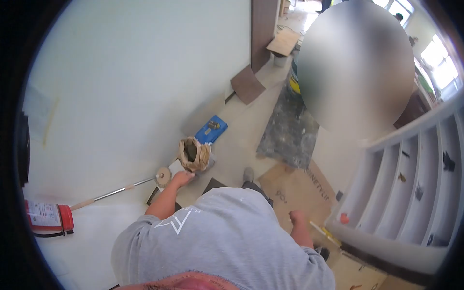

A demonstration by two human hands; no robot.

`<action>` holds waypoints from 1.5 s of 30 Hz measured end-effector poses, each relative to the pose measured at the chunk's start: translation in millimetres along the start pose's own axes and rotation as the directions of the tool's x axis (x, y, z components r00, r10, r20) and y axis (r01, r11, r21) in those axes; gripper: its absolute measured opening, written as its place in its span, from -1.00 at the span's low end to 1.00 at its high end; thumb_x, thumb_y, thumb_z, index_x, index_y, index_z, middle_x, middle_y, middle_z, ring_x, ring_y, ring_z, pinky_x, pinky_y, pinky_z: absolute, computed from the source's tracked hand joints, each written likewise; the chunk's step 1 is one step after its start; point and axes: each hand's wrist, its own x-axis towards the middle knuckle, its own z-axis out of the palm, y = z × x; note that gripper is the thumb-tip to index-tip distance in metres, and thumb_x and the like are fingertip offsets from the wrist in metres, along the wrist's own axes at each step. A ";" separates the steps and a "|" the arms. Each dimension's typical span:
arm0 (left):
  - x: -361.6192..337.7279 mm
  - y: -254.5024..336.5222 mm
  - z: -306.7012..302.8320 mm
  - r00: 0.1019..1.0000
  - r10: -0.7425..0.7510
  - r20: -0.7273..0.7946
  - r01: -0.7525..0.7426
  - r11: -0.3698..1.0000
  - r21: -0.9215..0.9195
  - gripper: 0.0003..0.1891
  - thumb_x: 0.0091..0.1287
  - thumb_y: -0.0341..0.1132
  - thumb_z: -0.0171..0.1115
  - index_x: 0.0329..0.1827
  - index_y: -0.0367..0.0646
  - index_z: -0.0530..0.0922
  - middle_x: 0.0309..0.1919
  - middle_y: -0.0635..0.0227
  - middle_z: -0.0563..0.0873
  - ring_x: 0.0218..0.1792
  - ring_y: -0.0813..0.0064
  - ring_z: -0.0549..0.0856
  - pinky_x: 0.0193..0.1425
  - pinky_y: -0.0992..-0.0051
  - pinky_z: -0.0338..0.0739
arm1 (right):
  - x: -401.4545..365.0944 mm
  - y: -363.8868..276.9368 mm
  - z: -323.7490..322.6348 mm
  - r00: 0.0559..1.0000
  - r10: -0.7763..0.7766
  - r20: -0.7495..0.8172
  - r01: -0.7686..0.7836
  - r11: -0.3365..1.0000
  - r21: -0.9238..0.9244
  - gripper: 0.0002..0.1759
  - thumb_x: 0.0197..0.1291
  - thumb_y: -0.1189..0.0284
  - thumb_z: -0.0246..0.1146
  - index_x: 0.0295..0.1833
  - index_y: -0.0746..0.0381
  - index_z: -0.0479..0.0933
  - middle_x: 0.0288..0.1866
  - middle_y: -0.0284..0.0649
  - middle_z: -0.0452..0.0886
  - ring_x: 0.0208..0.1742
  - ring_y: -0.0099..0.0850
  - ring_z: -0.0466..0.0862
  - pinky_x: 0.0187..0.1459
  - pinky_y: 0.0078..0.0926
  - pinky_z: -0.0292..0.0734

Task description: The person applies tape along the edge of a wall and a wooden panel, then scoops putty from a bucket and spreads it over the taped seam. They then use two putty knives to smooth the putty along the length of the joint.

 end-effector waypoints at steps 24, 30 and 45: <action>448.1 164.1 -345.6 0.985 0.026 -0.169 -0.036 0.998 -0.054 -0.36 0.30 0.22 0.26 0.17 -0.19 0.65 0.08 -0.04 0.72 0.13 0.05 0.69 0.21 0.15 0.56 | 327.5 -617.9 -617.6 0.657 -0.361 -0.662 0.695 0.629 0.348 -0.50 0.32 0.06 0.32 -0.03 0.35 0.63 -0.34 -0.17 0.64 -0.28 -0.35 0.62 -0.20 -0.34 0.54; 579.0 325.2 -514.8 0.746 0.310 -0.589 -0.443 0.892 -0.090 -0.26 0.31 0.17 0.35 0.34 -0.28 0.52 0.17 -0.10 0.66 0.18 0.03 0.66 0.30 0.17 0.54 | 266.3 -787.9 -785.6 0.382 -0.537 -0.752 0.805 0.593 -0.014 -0.37 0.29 -0.08 0.30 0.01 0.36 0.64 -0.13 -0.01 0.69 -0.04 -0.20 0.68 0.02 -0.27 0.56; 671.7 657.7 -764.9 0.158 0.075 -0.985 -0.772 0.631 -0.075 -0.35 0.37 -0.07 0.40 0.37 -0.34 0.45 0.07 0.00 0.75 0.05 0.21 0.77 0.15 0.33 0.64 | 318.5 -1115.1 -1148.6 -0.135 -0.473 -0.871 0.951 0.186 -0.248 -0.26 0.16 0.16 0.49 0.30 0.40 0.41 0.24 0.12 0.58 0.19 -0.13 0.65 0.24 -0.06 0.53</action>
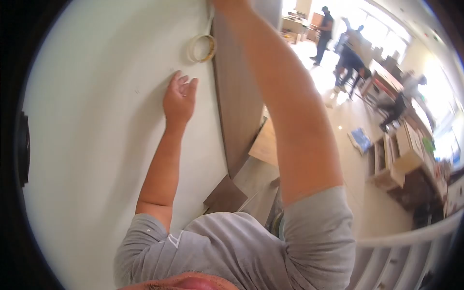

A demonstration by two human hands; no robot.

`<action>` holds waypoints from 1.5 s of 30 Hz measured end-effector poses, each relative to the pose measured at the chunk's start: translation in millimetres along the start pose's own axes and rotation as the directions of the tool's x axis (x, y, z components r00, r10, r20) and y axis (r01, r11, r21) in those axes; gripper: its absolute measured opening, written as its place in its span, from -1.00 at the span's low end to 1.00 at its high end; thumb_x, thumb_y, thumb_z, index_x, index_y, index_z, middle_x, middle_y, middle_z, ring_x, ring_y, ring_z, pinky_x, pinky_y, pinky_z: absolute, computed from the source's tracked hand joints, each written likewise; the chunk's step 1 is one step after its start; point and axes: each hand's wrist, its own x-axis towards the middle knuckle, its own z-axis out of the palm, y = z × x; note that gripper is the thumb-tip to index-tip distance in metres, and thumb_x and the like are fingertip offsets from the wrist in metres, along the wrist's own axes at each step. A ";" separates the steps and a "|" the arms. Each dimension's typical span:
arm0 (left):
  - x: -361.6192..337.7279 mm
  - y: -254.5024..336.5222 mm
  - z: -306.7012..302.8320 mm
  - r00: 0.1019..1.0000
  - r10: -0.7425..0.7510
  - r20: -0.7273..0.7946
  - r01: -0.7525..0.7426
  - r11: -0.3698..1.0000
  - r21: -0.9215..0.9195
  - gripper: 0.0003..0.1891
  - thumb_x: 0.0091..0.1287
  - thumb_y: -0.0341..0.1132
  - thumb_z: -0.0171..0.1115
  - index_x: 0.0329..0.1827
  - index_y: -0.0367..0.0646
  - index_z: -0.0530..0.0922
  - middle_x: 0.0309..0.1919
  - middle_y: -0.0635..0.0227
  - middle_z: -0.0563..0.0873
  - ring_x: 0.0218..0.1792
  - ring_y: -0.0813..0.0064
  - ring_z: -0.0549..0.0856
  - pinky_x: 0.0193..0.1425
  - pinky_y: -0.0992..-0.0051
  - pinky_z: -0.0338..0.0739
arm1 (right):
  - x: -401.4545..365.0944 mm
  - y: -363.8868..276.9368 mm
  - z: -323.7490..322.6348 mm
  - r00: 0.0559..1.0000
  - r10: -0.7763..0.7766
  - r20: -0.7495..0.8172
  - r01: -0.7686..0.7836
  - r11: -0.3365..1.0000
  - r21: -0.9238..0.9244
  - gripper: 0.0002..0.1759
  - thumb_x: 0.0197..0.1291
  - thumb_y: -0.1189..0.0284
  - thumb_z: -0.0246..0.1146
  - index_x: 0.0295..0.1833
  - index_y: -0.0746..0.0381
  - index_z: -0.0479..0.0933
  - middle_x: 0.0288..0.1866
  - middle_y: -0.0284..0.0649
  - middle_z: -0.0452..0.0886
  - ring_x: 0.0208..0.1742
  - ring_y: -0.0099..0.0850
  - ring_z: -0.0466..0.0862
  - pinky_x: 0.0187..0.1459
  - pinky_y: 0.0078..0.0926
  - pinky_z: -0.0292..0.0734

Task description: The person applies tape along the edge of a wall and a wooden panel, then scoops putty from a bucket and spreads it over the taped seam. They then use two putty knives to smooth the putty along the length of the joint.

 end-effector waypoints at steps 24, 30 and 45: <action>42.2 52.4 28.2 0.999 0.041 -0.033 -0.051 0.905 -0.423 -0.62 0.42 -0.28 0.30 0.20 -0.31 0.56 -0.19 0.24 0.75 -0.12 0.37 0.74 0.06 0.41 0.60 | 19.7 -29.8 -24.9 0.992 -0.009 0.122 0.050 0.940 -0.338 -0.14 -0.02 0.05 0.57 0.28 0.40 0.50 0.09 -0.12 0.70 -0.13 -0.39 0.76 -0.14 -0.52 0.77; 35.7 58.2 -16.9 0.942 0.305 -0.138 -0.332 0.906 -0.261 -0.65 0.41 -0.35 0.28 0.22 -0.24 0.61 -0.36 0.28 0.67 -0.29 0.40 0.69 -0.09 0.45 0.58 | 22.6 -33.6 -27.6 0.987 0.027 0.158 0.037 0.921 -0.389 -0.14 -0.04 0.05 0.59 0.26 0.39 0.52 0.04 -0.14 0.71 -0.11 -0.40 0.75 -0.14 -0.51 0.77; -3.3 20.3 -7.1 0.962 0.268 0.056 -0.273 0.954 0.121 -0.63 0.48 -0.34 0.17 0.31 -0.22 0.57 -0.40 0.13 0.65 -0.39 0.15 0.69 -0.29 0.22 0.63 | 28.2 -42.4 -33.2 0.987 0.075 0.145 -0.018 0.933 -0.359 -0.04 -0.07 0.04 0.59 0.32 0.48 0.48 -0.15 -0.09 0.69 -0.25 -0.39 0.74 -0.22 -0.53 0.74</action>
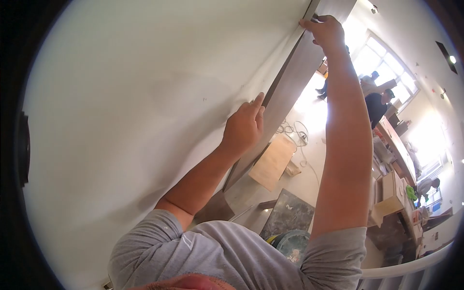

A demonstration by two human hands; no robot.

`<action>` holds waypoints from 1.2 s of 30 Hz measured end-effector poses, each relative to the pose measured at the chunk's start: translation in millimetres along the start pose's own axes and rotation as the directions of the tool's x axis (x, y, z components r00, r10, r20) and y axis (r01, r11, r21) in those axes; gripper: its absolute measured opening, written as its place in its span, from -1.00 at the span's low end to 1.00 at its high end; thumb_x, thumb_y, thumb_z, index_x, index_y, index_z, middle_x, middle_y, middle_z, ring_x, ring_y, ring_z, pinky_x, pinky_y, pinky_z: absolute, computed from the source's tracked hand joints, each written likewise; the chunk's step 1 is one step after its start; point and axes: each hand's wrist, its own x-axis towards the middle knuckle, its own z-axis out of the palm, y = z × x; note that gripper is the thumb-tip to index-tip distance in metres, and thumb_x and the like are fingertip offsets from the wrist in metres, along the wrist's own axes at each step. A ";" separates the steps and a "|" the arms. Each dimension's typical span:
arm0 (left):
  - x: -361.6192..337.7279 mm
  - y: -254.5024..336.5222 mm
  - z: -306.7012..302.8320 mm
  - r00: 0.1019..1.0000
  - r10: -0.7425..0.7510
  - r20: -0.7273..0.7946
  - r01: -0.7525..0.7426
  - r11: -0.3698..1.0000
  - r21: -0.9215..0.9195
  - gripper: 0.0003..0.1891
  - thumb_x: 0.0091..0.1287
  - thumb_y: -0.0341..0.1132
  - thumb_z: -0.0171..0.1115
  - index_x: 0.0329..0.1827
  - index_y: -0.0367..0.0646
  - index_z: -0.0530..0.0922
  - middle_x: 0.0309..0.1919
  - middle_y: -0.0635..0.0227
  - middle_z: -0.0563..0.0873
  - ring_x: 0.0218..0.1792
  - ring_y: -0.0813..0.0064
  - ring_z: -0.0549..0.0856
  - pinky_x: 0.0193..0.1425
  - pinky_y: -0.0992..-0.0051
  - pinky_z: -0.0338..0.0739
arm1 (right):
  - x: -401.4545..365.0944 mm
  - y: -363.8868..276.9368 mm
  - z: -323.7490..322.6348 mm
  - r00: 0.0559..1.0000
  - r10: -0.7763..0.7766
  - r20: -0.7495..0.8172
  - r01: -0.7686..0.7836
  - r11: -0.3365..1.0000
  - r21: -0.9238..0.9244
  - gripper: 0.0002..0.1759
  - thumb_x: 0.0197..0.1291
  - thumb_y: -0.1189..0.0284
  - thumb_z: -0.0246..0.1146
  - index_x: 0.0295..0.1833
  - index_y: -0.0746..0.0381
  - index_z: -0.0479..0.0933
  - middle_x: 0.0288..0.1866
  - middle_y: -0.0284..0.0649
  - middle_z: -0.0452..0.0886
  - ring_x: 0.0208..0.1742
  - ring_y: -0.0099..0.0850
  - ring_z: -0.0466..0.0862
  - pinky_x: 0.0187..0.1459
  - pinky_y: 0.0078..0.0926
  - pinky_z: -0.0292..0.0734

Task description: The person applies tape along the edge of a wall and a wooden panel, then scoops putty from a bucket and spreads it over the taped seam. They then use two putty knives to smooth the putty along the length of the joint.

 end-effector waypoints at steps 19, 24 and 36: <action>32.6 -20.5 54.1 0.929 -0.254 0.270 0.303 0.939 -0.161 -0.57 0.49 -0.25 0.05 0.37 -0.17 0.54 -0.47 -0.10 0.71 -0.35 -0.09 0.73 -0.16 0.06 0.64 | -23.6 8.1 22.5 0.983 -0.110 -0.150 0.113 0.994 0.008 -0.35 0.15 0.03 0.44 0.21 0.26 0.63 -0.13 -0.13 0.78 -0.41 -0.44 0.67 -0.15 -0.43 0.59; 35.1 -18.0 59.6 0.924 -0.259 0.282 0.311 0.937 -0.158 -0.56 0.49 -0.24 0.04 0.38 -0.15 0.53 -0.47 -0.10 0.71 -0.35 -0.12 0.73 -0.15 0.04 0.64 | -22.9 19.7 26.6 0.969 -0.140 -0.201 0.135 0.990 -0.043 -0.36 0.17 -0.03 0.40 0.21 0.21 0.64 -0.14 -0.09 0.77 -0.23 -0.34 0.73 -0.02 -0.37 0.58; 36.6 -20.4 59.5 0.896 -0.281 0.344 0.349 0.925 -0.152 -0.56 0.53 -0.20 0.01 0.42 -0.06 0.52 -0.36 -0.11 0.73 -0.25 -0.08 0.73 -0.06 0.07 0.62 | -32.4 21.7 31.8 0.995 -0.073 -0.073 0.062 0.989 -0.136 -0.23 0.23 0.08 0.42 0.48 0.19 0.44 -0.03 -0.11 0.72 -0.30 -0.42 0.74 -0.25 -0.47 0.72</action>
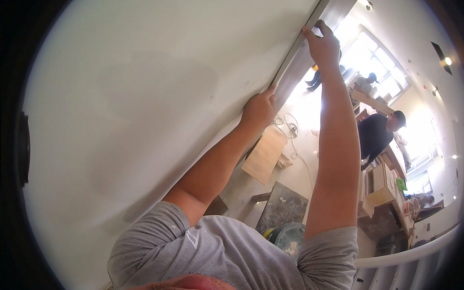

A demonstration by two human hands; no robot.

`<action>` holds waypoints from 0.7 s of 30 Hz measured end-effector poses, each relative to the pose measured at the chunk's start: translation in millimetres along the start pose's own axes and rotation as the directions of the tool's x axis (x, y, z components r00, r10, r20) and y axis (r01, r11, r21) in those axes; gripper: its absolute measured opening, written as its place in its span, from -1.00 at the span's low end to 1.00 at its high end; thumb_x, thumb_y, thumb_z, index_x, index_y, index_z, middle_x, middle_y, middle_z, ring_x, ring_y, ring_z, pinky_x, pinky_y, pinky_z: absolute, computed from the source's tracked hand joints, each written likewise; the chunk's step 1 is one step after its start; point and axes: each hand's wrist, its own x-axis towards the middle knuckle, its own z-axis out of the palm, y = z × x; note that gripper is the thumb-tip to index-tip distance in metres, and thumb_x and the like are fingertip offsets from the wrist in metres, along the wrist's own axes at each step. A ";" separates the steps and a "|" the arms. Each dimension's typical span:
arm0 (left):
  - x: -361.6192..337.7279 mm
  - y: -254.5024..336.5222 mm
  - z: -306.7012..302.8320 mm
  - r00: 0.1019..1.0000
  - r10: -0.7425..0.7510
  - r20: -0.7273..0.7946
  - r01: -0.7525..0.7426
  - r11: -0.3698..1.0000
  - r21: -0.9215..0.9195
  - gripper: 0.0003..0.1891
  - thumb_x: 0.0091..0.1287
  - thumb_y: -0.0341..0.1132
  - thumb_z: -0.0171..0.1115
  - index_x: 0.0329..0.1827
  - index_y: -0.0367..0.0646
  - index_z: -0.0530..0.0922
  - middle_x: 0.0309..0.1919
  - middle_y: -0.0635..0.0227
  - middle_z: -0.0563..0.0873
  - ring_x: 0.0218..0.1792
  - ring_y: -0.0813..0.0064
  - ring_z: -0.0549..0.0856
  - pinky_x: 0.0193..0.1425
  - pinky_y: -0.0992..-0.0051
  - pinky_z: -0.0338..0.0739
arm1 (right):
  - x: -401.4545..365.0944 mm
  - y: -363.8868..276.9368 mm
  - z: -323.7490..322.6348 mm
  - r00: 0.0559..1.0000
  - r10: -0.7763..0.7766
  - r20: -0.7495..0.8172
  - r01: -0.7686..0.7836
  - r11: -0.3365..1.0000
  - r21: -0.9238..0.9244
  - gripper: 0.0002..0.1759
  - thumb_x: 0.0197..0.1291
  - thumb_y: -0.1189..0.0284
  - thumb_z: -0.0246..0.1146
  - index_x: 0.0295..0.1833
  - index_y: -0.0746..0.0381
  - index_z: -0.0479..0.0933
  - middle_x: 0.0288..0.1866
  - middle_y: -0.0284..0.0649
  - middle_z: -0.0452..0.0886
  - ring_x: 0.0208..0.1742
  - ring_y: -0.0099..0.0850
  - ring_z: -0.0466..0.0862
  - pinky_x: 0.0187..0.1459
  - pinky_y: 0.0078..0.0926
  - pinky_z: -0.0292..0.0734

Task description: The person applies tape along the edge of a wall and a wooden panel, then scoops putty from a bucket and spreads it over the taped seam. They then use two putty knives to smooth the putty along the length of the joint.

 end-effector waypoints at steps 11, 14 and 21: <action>0.4 -0.6 2.7 0.999 0.029 -0.044 -0.028 0.999 0.030 -0.56 0.49 -0.23 0.04 0.38 -0.10 0.54 -0.41 -0.12 0.72 -0.29 -0.10 0.74 -0.07 0.05 0.64 | -11.7 8.9 7.5 0.998 0.020 0.061 -0.013 0.995 -0.104 -0.37 0.21 -0.02 0.37 0.31 0.05 0.49 -0.11 -0.12 0.80 0.00 -0.23 0.76 0.03 -0.34 0.58; -0.5 3.8 -2.2 1.000 -0.009 0.015 0.009 0.999 0.043 -0.54 0.52 -0.19 0.01 0.44 -0.05 0.49 -0.33 -0.09 0.73 -0.22 -0.06 0.74 -0.01 0.09 0.62 | -23.1 7.8 8.8 0.997 -0.026 0.071 0.027 1.000 -0.004 -0.31 0.20 0.06 0.41 0.36 0.16 0.45 -0.01 -0.04 0.77 0.11 -0.22 0.74 0.08 -0.34 0.59; 0.3 -3.7 6.2 0.998 0.030 -0.055 -0.029 0.999 0.018 -0.56 0.47 -0.26 0.04 0.38 -0.10 0.54 -0.41 -0.13 0.72 -0.28 -0.10 0.75 -0.07 0.05 0.65 | -33.2 21.0 19.8 0.992 -0.063 0.114 0.056 0.997 0.062 0.07 0.14 0.13 0.48 0.57 0.47 0.13 0.20 0.14 0.66 0.28 -0.15 0.66 0.17 -0.36 0.60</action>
